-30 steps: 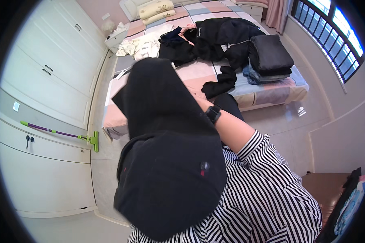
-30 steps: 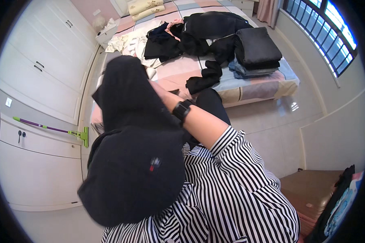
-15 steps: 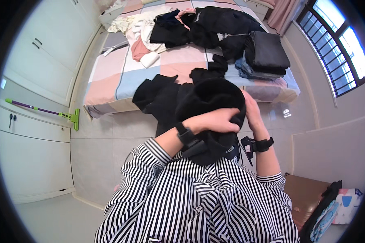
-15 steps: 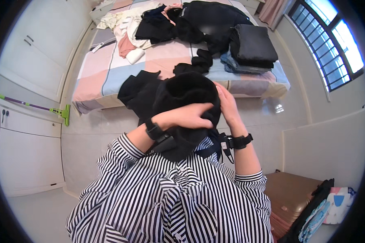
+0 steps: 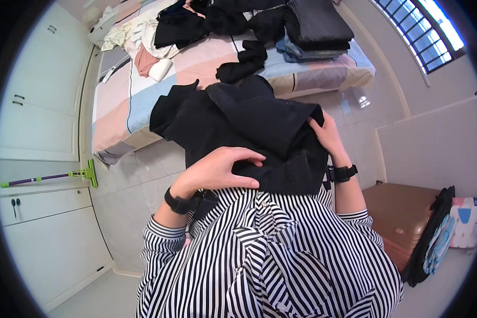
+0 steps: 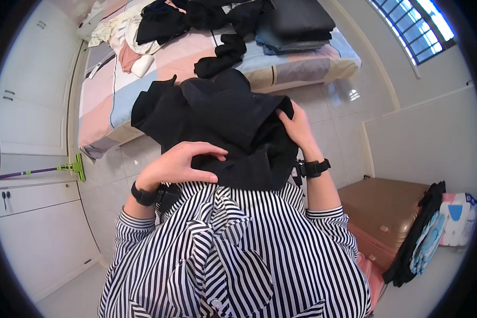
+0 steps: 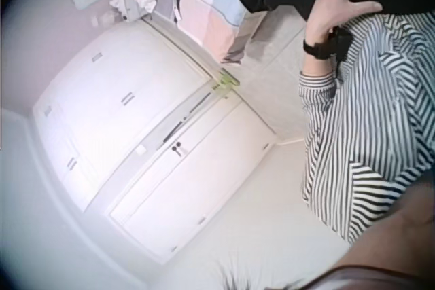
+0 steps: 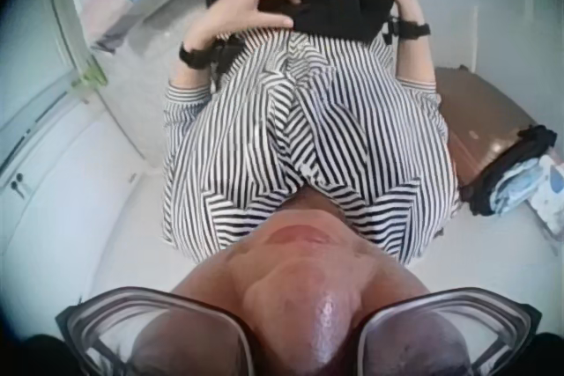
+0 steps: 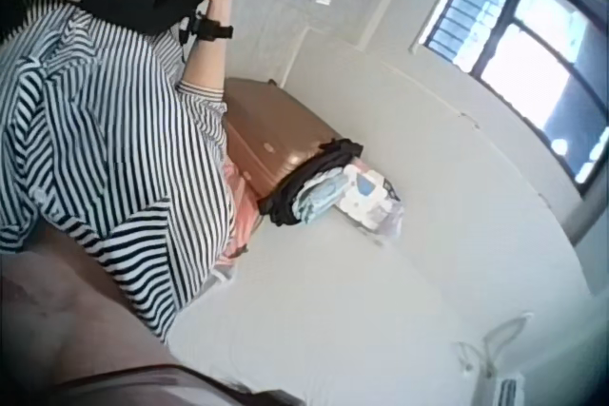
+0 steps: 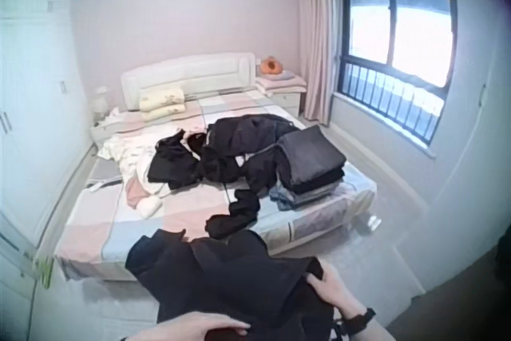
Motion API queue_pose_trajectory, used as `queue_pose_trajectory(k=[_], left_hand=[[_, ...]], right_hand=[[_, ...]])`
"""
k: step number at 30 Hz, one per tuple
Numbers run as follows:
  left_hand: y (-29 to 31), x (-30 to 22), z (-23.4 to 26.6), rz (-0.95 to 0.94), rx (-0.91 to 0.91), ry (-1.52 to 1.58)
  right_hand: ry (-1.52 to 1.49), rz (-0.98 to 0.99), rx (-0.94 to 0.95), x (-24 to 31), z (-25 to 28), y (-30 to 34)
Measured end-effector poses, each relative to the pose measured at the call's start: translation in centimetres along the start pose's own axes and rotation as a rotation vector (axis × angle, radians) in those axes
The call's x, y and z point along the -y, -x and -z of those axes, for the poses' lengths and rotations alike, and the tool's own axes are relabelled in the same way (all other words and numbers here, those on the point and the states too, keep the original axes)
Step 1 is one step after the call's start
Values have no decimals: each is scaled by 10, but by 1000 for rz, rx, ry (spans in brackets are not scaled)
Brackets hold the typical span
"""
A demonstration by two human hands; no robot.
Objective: Folding a pair of jeans and a black jacket on the bed.
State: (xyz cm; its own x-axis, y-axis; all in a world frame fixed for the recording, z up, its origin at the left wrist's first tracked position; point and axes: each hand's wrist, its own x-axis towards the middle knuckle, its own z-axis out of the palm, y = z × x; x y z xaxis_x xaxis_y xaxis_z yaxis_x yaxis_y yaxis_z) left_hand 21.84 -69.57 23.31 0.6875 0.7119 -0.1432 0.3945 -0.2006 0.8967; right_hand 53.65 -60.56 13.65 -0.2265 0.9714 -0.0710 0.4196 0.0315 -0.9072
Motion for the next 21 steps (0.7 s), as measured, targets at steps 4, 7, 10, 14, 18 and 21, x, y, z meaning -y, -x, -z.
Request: queue_pose_trajectory(k=[4, 7, 10, 14, 18, 21], left_hand=[[17, -17, -10, -138, -78, -68], [12, -13, -15, -197, -115, -108], [1, -11, -13, -223, -60, -206], [-13, -11, -8, -223, 29, -255], [-17, -10, -6, -266, -6, -248], [-18, -9, 1, -208, -144, -158]], right_hand=[[206, 413, -250, 29, -10, 20], [177, 524, -169, 65, -9, 30], [344, 544, -93, 73, -4, 31], [454, 398, 61, 82, -4, 30], [549, 655, 49, 66, -24, 24], [499, 612, 26, 53, -24, 12]])
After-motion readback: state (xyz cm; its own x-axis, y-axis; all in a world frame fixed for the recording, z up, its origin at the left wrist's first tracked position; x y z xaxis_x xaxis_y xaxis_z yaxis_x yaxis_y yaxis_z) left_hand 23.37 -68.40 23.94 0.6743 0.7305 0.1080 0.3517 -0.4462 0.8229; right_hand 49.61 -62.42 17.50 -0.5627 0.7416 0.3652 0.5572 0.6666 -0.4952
